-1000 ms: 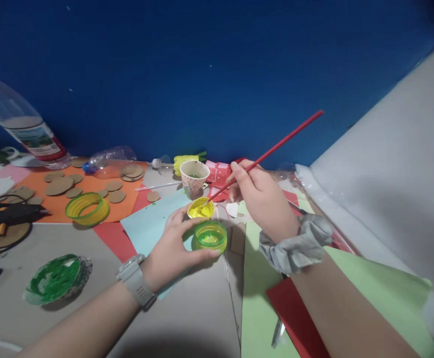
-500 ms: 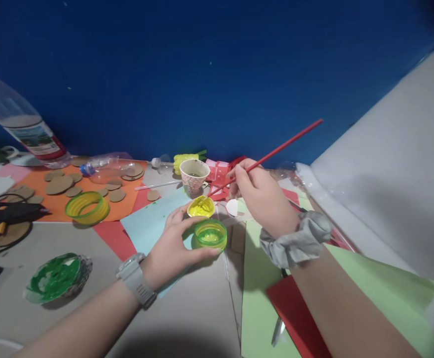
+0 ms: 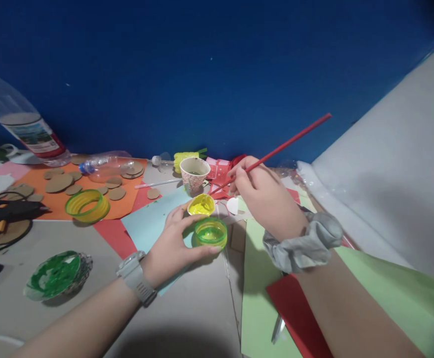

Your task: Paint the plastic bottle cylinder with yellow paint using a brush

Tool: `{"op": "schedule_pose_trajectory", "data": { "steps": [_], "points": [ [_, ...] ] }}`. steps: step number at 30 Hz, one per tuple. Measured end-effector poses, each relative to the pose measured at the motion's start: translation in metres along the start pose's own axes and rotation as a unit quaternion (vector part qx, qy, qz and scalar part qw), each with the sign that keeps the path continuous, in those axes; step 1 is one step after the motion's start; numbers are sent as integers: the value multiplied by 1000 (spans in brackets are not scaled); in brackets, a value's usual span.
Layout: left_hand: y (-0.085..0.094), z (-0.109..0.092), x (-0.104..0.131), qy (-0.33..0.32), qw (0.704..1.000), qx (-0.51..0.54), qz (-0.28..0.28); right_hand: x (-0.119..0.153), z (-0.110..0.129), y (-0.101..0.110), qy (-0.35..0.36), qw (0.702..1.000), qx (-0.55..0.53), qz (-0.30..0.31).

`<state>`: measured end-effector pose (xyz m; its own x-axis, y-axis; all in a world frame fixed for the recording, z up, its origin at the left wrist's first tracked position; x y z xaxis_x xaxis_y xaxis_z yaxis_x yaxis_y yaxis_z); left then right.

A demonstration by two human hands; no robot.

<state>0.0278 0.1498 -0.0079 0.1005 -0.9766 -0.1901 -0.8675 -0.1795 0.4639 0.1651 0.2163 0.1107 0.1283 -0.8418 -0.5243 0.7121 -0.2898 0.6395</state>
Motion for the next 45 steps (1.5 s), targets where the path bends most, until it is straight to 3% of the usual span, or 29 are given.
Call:
{"op": "schedule_pose_trajectory", "data": {
  "steps": [11,21,33,39,45],
  "points": [
    [-1,1,0,9,1000,7,8,6,7,4,128,992,18,1],
    [0,0,-1,1,1000,11,4,7,11,-8,17,995,-59,76],
    [0,0,-2,-7,1000,-15,-3,13,30,-13,16,986,-129,101],
    [-1,-1,-2,-13,1000,-22,0,13,35,-11,62,991,-69,92],
    [0,-2,-2,-11,1000,-18,-1,10,43,6,87,995,36,44]
  ]
}}
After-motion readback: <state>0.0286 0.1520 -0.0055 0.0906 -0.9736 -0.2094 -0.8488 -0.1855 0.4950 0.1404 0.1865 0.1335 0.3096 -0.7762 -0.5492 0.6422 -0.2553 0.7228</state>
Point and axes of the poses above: each hand's wrist, its own x-axis away from the middle knuckle, its own y-axis out of the back of the hand, z = x × y, the point moved 8 cm from there along -x, towards the middle knuckle, and after that the axes turned 14 degrees about -z, right-handed, at the moved point
